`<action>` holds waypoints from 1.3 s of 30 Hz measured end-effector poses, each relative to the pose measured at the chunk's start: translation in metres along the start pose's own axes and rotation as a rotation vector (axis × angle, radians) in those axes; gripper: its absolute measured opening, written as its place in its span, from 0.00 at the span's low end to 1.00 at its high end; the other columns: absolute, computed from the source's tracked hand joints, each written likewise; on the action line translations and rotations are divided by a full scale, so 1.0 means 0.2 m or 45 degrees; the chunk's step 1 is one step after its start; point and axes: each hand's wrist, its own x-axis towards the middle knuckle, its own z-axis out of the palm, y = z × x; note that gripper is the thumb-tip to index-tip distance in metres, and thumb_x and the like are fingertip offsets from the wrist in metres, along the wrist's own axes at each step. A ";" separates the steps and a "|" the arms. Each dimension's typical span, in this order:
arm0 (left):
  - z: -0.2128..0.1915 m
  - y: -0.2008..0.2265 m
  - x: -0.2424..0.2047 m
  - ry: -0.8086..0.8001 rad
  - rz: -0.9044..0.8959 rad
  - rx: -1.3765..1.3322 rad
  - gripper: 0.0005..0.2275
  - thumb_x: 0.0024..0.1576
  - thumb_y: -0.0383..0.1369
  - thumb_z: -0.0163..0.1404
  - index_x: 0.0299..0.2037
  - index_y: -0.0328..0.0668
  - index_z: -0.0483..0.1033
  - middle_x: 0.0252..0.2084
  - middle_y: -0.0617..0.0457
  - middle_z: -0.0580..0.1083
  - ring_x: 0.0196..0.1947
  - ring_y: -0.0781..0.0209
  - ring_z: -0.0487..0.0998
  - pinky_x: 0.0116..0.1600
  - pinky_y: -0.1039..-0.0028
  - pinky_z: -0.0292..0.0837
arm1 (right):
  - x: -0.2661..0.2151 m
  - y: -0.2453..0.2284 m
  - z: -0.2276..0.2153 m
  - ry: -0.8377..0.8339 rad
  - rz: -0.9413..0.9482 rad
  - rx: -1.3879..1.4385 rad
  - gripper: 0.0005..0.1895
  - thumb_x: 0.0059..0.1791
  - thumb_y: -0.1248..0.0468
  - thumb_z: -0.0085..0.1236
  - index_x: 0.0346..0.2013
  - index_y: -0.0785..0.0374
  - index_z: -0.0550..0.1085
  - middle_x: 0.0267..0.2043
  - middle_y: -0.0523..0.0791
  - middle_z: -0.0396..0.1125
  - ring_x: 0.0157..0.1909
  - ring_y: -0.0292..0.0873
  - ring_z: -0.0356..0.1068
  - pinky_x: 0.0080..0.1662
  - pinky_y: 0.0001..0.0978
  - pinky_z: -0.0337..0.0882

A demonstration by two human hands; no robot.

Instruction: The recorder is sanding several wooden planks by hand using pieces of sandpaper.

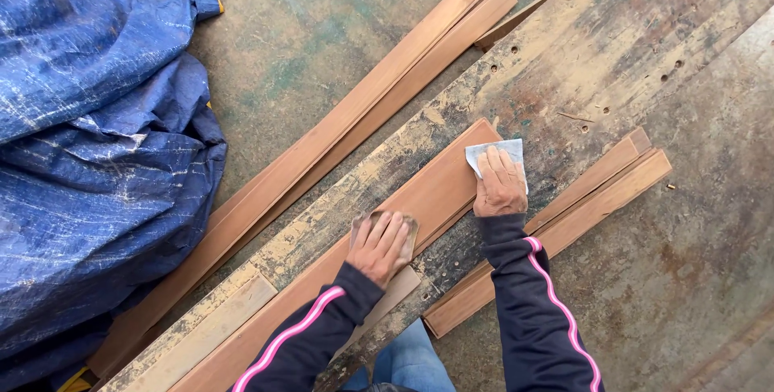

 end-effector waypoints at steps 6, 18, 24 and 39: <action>0.05 -0.04 0.06 -0.094 0.107 -0.053 0.29 0.57 0.43 0.54 0.67 0.36 0.67 0.72 0.43 0.63 0.72 0.46 0.61 0.73 0.49 0.51 | 0.03 -0.01 -0.02 0.101 0.045 0.208 0.17 0.48 0.72 0.60 0.52 0.67 0.78 0.59 0.53 0.71 0.65 0.56 0.68 0.65 0.48 0.66; 0.55 0.02 0.84 0.067 0.126 -0.069 0.30 0.58 0.46 0.53 0.68 0.40 0.66 0.73 0.46 0.62 0.74 0.49 0.58 0.75 0.51 0.50 | 0.04 -0.03 -0.34 0.309 0.401 0.454 0.13 0.56 0.71 0.55 0.55 0.70 0.76 0.60 0.57 0.71 0.64 0.55 0.71 0.65 0.40 0.67; 0.23 -0.06 0.32 -0.048 0.193 0.020 0.31 0.55 0.45 0.55 0.69 0.40 0.66 0.72 0.45 0.63 0.74 0.48 0.60 0.74 0.50 0.50 | -0.16 -0.09 -0.52 0.332 0.578 0.540 0.14 0.56 0.71 0.53 0.56 0.69 0.75 0.61 0.55 0.71 0.63 0.51 0.72 0.64 0.38 0.68; 0.41 -0.02 0.54 -0.072 0.338 -0.001 0.29 0.61 0.45 0.51 0.70 0.40 0.64 0.73 0.45 0.62 0.74 0.48 0.58 0.74 0.50 0.50 | -0.44 -0.10 -0.70 0.415 0.671 0.488 0.13 0.57 0.68 0.53 0.56 0.68 0.75 0.59 0.52 0.72 0.63 0.48 0.73 0.69 0.43 0.65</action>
